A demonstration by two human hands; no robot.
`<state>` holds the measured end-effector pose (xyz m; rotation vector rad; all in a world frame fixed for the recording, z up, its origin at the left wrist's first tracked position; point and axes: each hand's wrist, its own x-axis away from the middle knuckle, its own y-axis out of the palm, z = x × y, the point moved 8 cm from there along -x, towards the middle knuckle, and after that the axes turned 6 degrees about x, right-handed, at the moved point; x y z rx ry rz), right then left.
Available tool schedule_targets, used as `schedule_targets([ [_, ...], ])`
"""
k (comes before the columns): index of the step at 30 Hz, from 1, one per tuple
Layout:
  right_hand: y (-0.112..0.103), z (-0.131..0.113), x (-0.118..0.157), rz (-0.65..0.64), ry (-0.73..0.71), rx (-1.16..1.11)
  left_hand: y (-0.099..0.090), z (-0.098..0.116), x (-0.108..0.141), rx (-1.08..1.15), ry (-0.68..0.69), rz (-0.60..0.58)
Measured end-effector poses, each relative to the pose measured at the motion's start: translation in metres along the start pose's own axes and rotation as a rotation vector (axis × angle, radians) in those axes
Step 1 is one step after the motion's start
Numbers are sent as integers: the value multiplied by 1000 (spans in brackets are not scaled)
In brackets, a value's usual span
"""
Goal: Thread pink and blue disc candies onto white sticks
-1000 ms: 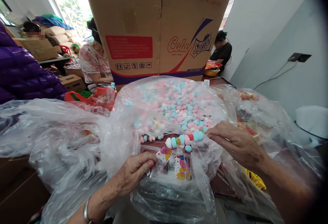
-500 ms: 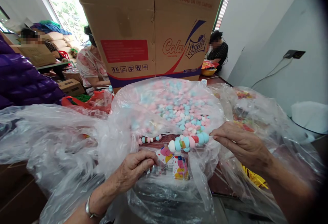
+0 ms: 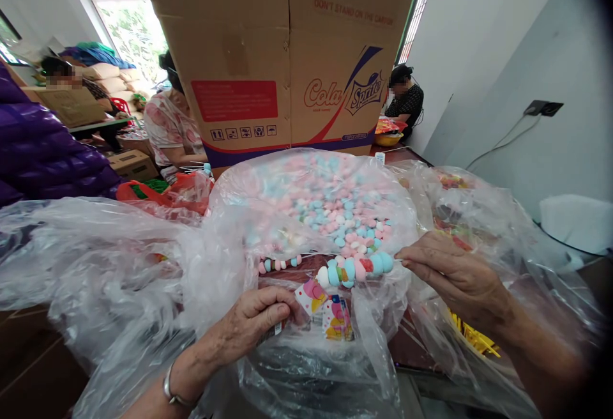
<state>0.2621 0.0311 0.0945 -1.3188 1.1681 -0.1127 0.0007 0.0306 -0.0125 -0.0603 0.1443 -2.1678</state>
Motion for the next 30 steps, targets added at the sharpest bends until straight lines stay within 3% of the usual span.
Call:
schedule_targets([
  [5, -3, -10, 1, 26, -73, 33, 0, 0, -2, 78, -11, 7],
  [10, -5, -17, 4, -33, -157, 78, -1, -1, -3, -34, -65, 9],
  [14, 7, -20, 3, -159, -146, 51, 5, 2, -5, -177, -80, -81],
  [17, 17, -20, 3, -171, -97, 26, 14, 10, -7, -196, -87, -170],
  [21, 28, -21, 3, -222, -65, -11, 28, 15, -8, -114, -181, -255],
  [25, 31, -25, -1, -288, -94, -68, 48, 12, -9, 146, -300, -348],
  [30, 38, -30, -7, -370, -112, -124, 59, 13, -18, 175, -283, -370],
])
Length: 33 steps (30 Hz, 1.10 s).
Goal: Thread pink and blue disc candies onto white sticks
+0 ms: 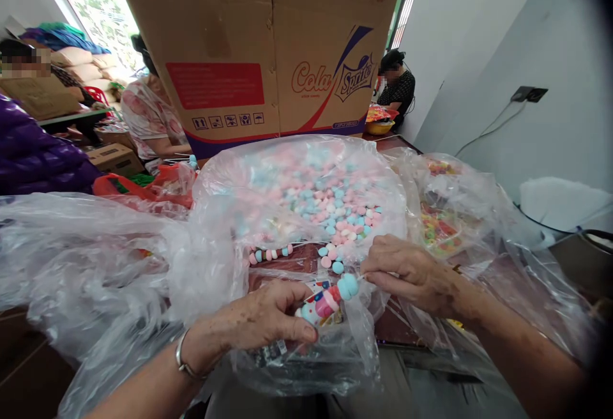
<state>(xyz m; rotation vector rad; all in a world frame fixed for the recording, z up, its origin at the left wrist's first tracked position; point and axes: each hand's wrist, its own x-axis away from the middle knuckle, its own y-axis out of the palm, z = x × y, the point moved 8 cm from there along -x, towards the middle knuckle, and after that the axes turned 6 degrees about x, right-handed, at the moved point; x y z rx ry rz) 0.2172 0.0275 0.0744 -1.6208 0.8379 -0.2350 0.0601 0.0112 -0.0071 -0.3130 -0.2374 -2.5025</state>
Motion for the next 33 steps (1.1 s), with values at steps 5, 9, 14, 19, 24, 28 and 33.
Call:
schedule_targets([
  [5, -4, 0, -4, 15, -1, -1, -3, 4, -5, -107, 90, 44],
  [9, 8, -3, -9, -49, 49, -52, -15, 4, -4, -194, 153, 193],
  [14, 17, -17, -21, -38, -59, 86, -9, 6, -6, -189, 180, 156],
  [19, 9, -17, -24, -20, -101, 99, -1, -7, -8, 109, 72, 72],
  [24, 36, -29, -27, -38, -147, 114, 0, -11, -15, 172, 114, 146],
  [28, 30, -24, -30, 55, -69, 60, -1, -5, -16, 133, 120, 250],
  [33, 9, -5, -31, 125, 70, -31, -7, -8, -13, 218, 82, 405],
])
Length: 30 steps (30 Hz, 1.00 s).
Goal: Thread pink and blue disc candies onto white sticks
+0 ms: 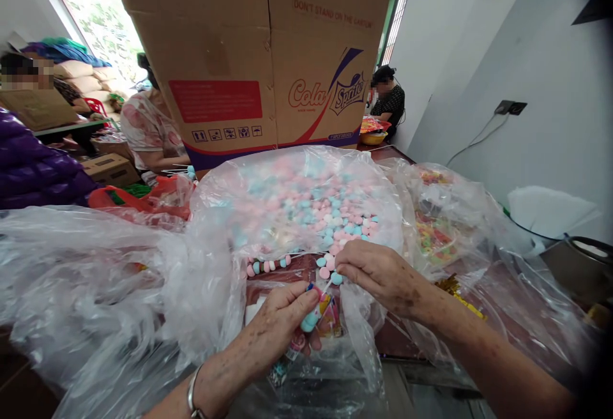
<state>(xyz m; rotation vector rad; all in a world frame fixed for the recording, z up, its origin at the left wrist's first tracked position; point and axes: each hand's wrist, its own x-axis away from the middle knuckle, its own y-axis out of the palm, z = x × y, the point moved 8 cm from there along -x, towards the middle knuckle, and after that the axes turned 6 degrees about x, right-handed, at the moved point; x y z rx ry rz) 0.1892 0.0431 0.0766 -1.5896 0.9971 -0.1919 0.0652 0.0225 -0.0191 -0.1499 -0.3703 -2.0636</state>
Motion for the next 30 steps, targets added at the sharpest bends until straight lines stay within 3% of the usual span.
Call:
schedule_targets([
  [4, 16, -5, -1, -43, -5, -99, -8, -10, 0, -29, -11, 93],
  [10, 52, 12, 14, 68, 482, -602, -25, 10, -1, -112, 215, 300],
  [13, 75, 5, 18, 30, 547, -817, -24, 18, -3, -107, 273, 327],
  [17, 81, 1, 19, 78, 595, -893, -20, 12, -3, 141, 281, 286],
  [20, 82, 4, 23, 161, 663, -957, -15, -1, -2, 355, 204, 227],
  [26, 93, 4, 28, 282, 693, -1295, -14, -7, -1, 527, 99, 208],
  [28, 94, 1, 26, 195, 625, -1346, -11, -7, -2, 524, 33, 157],
  [30, 94, -4, 25, 32, 540, -1297, 0, -13, -3, 499, -102, 16],
])
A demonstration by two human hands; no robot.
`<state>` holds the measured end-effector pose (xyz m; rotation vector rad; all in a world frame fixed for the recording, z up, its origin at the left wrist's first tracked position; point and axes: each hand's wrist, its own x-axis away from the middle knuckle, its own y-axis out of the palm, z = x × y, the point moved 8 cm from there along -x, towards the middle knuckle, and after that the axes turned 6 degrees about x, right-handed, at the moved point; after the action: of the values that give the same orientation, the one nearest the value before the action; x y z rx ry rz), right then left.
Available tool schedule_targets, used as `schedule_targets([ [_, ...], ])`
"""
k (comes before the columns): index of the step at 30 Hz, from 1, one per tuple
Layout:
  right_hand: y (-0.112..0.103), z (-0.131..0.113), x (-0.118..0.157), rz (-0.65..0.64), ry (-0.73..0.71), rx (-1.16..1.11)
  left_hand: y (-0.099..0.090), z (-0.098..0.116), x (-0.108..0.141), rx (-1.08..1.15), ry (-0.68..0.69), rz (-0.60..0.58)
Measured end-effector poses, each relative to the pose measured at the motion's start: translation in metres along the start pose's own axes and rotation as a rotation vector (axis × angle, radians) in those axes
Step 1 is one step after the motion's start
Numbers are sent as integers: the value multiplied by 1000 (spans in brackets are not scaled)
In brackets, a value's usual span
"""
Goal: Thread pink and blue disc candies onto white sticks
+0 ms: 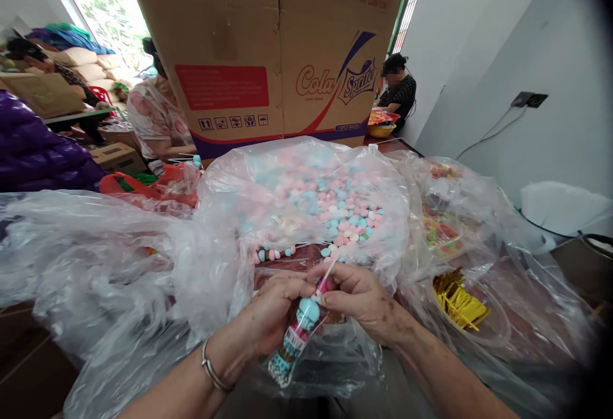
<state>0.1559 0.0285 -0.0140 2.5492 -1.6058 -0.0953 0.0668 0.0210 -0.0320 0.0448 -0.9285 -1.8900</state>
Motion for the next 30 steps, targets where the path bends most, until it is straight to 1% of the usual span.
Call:
schedule_targets([
  [1, 0, -3, 1, -45, -18, 84, 3, -7, 0, -17, -97, -58],
  [2, -2, -8, 3, -64, -66, 181, 4, -14, 1, -31, -182, -104],
  [3, -4, -14, 4, -60, -137, 285, 5, -18, 2, -41, -242, -136],
  [4, -6, -22, 6, -45, -216, 386, 5, -21, 3, -45, -272, -157],
  [6, -5, -34, 11, -23, -352, 561, 5, -19, 3, -49, -267, -193],
  [7, -4, -38, 13, -13, -394, 625, 6, -17, 4, -55, -259, -220],
  [9, -2, -43, 16, 21, -438, 700, 10, -15, 7, -75, -268, -271],
  [11, 0, -46, 17, 66, -456, 729, 12, -11, 10, -104, -266, -285],
  [13, 0, -47, 19, 109, -456, 760, 13, -6, 12, -135, -228, -269],
  [15, -2, -48, 23, 181, -464, 859, 12, -1, 12, -168, -172, -229],
  [17, -4, -54, 33, 314, -533, 1073, 8, 2, 11, -199, -135, -172],
  [18, -2, -58, 39, 372, -601, 1213, 8, 2, 10, -213, -129, -155],
  [19, 4, -62, 46, 395, -686, 1355, 7, 1, 10, -229, -123, -147],
  [20, 13, -63, 51, 367, -768, 1482, 7, 0, 10, -248, -121, -147],
  [21, 22, -62, 56, 308, -843, 1575, 8, -1, 11, -268, -123, -148],
  [23, 36, -60, 61, 163, -938, 1669, 9, -3, 13, -321, -146, -156],
  [24, 40, -59, 63, 119, -963, 1688, 10, -4, 14, -351, -163, -161],
  [26, 44, -61, 63, 79, -971, 1728, 11, -7, 16, -426, -209, -188],
  [28, 43, -59, 59, 20, -914, 1773, 12, -10, 17, -561, -219, -223],
  [29, 41, -57, 57, -5, -873, 1781, 12, -10, 16, -671, -182, -233],
  [30, 38, -56, 55, -23, -818, 1780, 12, -7, 15, -807, -101, -231],
])
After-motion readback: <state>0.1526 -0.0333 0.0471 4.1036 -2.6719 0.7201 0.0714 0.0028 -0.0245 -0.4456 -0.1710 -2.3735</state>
